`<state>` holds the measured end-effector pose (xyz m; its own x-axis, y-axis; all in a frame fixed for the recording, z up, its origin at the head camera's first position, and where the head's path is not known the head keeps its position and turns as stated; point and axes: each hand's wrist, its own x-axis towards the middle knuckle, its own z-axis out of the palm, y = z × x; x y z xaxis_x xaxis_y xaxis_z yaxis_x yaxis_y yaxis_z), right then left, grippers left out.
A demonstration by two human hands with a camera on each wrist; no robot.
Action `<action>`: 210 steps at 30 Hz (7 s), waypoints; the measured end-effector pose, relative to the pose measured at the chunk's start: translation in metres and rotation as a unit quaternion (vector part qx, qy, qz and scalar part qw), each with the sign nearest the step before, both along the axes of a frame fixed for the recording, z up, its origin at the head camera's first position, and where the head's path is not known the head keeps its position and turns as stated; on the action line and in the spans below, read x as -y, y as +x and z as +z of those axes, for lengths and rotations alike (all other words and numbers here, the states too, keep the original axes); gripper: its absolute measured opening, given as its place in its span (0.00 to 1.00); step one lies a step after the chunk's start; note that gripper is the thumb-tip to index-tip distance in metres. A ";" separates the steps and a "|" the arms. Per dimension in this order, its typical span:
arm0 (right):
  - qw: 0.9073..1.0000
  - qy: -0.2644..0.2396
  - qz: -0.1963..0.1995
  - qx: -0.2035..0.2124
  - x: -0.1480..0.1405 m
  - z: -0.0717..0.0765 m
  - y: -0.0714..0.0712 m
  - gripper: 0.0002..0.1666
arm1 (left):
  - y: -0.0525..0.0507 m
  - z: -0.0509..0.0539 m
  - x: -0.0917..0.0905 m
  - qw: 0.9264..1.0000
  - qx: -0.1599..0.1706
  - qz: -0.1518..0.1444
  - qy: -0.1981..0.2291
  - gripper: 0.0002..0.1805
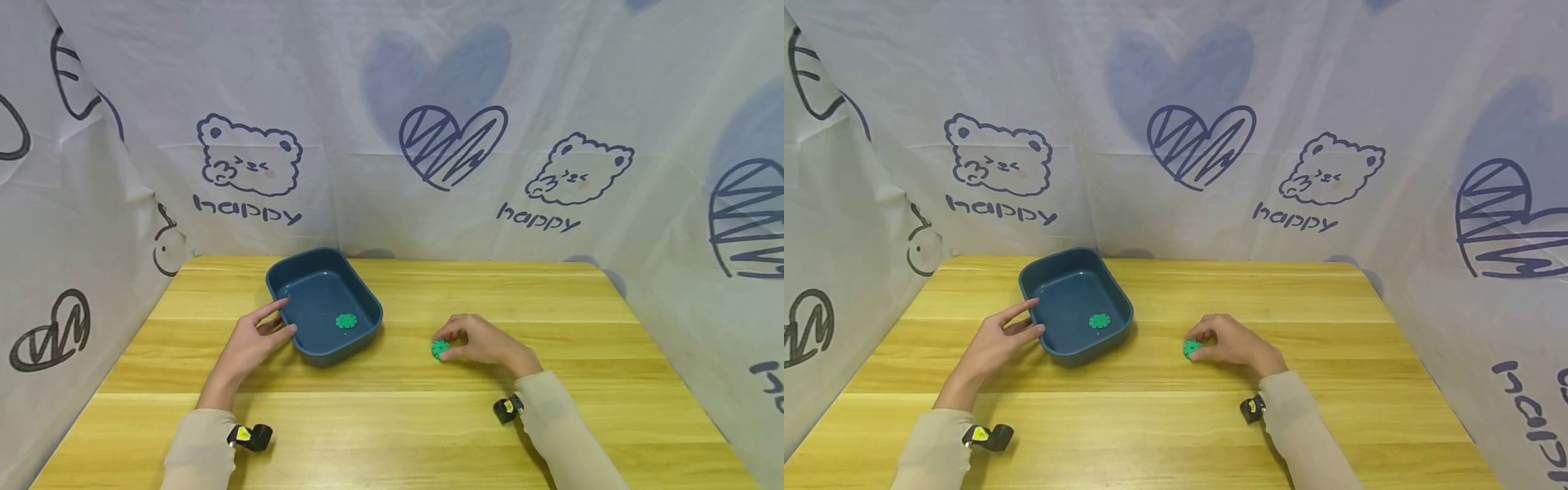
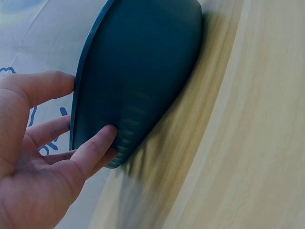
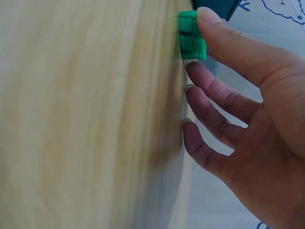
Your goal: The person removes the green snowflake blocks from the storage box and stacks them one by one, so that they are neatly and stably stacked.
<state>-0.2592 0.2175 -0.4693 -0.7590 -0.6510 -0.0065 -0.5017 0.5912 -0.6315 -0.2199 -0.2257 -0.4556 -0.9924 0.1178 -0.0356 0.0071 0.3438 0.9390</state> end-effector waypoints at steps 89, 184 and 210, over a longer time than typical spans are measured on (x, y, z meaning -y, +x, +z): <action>0.990 0.087 0.089 -0.070 0.202 0.048 -0.048 0.17 | -0.002 -0.002 -0.001 1.000 0.000 -0.007 -0.011 0.38; 0.978 0.182 0.097 -0.029 0.207 0.045 -0.044 0.15 | -0.002 0.002 0.002 1.000 -0.011 -0.005 0.005 0.37; 0.962 0.264 0.050 -0.052 0.215 0.048 -0.042 0.13 | -0.003 0.001 0.001 1.000 -0.007 -0.004 0.002 0.37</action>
<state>-0.3008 0.0022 -0.4215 -0.7079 -0.6474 -0.2825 -0.6168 0.7614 -0.1995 -0.2227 -0.2264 -0.4549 -0.9919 0.1250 -0.0210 0.0230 0.3405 0.9400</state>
